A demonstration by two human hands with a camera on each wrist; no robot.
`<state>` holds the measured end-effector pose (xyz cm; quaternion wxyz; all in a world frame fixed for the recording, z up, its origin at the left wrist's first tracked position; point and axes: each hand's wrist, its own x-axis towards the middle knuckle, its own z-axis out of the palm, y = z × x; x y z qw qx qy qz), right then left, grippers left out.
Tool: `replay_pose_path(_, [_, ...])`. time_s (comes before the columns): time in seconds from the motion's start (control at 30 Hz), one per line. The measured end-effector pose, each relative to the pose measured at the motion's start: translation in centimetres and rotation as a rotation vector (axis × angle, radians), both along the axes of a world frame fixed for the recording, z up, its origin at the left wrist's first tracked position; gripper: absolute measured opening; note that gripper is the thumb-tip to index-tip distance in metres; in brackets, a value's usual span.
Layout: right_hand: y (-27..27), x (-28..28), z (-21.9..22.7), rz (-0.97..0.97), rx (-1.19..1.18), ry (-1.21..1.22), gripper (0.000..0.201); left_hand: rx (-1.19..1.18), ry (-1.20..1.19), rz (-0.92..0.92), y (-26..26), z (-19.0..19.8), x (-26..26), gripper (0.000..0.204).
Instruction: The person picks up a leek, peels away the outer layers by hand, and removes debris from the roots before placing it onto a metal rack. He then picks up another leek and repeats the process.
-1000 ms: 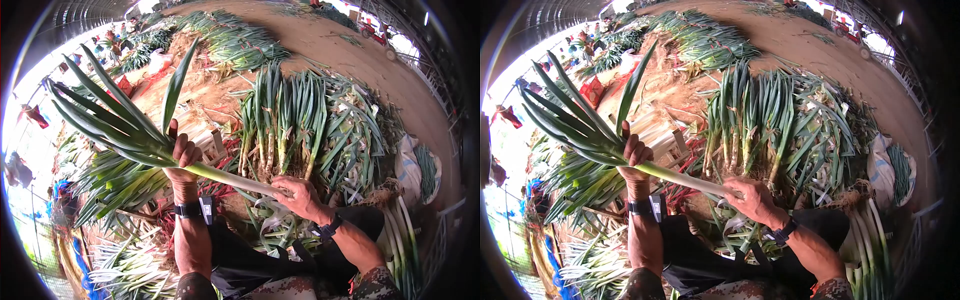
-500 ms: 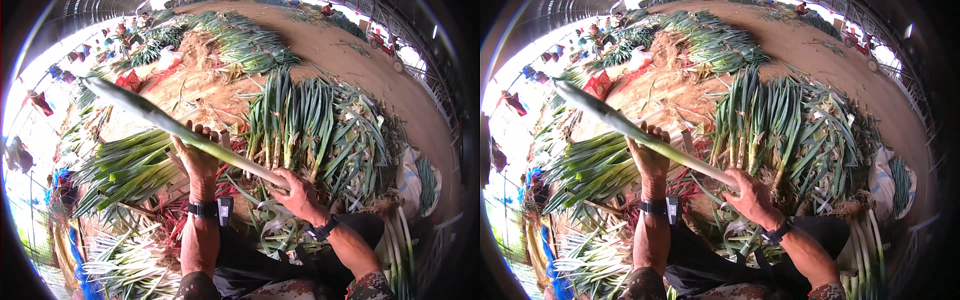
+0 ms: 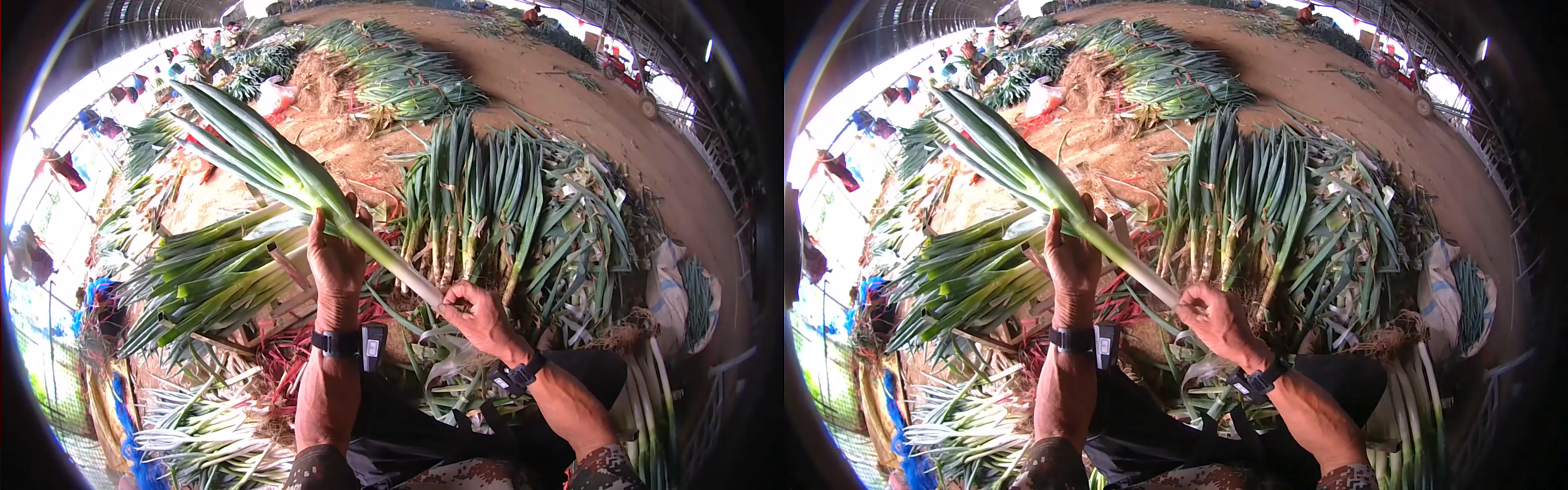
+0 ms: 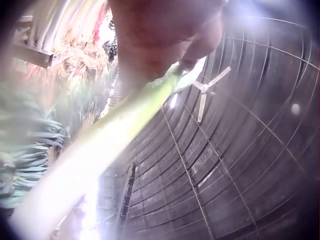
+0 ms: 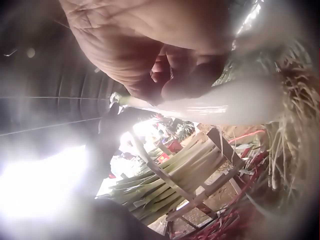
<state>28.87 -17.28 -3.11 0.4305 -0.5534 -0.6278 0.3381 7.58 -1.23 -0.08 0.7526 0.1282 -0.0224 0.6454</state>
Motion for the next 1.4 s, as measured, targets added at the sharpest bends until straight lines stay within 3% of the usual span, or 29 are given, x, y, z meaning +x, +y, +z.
replay_pose_path(0.07, [0.0, 0.2, -1.8, -0.005, 0.010, 0.229, 0.019, 0.032, 0.013, -0.030, 0.1, -0.1, -0.1, 0.036])
replay_pose_path(0.17, [-0.6, 0.3, 0.1, -0.065, -0.155, 0.488, 0.016, 0.057, 0.040, -0.035, 0.0, -0.2, -0.2, 0.037])
replay_pose_path(0.3, [0.4, -0.1, -0.3, -0.049, 0.016, 0.071, 0.010, 0.067, 0.066, -0.001, 0.1, -0.2, 0.3, 0.040])
replay_pose_path(0.43, [0.4, -0.4, 0.5, -0.097, -0.105, 0.186, 0.013, 0.004, 0.035, 0.039, -0.6, 0.5, 0.7, 0.043])
replay_pose_path(0.47, [0.1, -0.1, 0.8, -0.108, -0.201, 0.385, 0.016, 0.025, 0.033, 0.026, -0.7, 0.7, 0.7, 0.044])
replay_pose_path(0.57, [0.1, 0.7, 0.8, -0.226, -0.159, 0.716, 0.021, 0.048, 0.088, 0.039, -0.2, 0.0, 0.5, 0.041])
replay_pose_path(0.7, [0.4, 3.1, 0.2, -0.227, -0.127, 0.884, 0.015, -0.018, 0.167, 0.065, -0.4, 0.1, 0.7, 0.037])
replay_pose_path(0.83, [-1.0, 1.0, 3.9, -0.006, -0.162, 0.613, 0.038, -0.077, 0.218, 0.082, -0.5, -0.2, 1.1, 0.034])
replay_pose_path(0.87, [-1.1, 0.8, 2.6, 0.199, -0.168, 0.658, 0.053, -0.027, 0.200, 0.084, 0.1, -1.0, 1.3, 0.035])
replay_pose_path(0.9, [-1.1, 1.0, 2.6, 0.302, -0.302, 0.402, 0.058, -0.014, 0.189, 0.052, -0.3, -0.9, 1.6, 0.038])
replay_pose_path(1.0, [-1.2, -0.2, -0.4, 0.319, -0.416, 0.423, 0.069, 0.023, 0.212, 0.040, -1.6, -0.2, 3.0, 0.044])
replay_pose_path(1.1, [0.2, -0.2, -0.5, 0.117, -0.355, 0.718, 0.072, 0.057, 0.187, -0.214, -2.5, -1.7, 4.3, 0.046])
replay_pose_path(1.17, [1.3, 0.4, -0.3, 0.031, -0.237, 1.007, 0.065, 0.069, 0.356, -0.271, -3.9, -2.3, 6.0, 0.047])
replay_pose_path(1.23, [2.7, 1.8, 1.8, -0.012, -0.041, 1.251, 0.059, 0.282, 0.547, -0.373, -5.5, -2.0, 7.0, 0.052])
replay_pose_path(1.27, [3.0, 3.3, 3.0, 0.024, 0.028, 1.238, 0.056, 0.375, 0.647, -0.454, -5.8, -1.8, 7.1, 0.054])
replay_pose_path(1.3, [2.6, 2.4, 6.7, -0.116, 0.102, 1.293, 0.055, 0.464, 0.748, -0.537, -7.0, -0.3, 7.0, 0.056])
replay_pose_path(1.4, [3.6, 6.2, 8.6, -0.186, 0.284, 1.457, 0.054, 0.605, 1.036, -0.685, -7.6, 0.7, 7.0, 0.065])
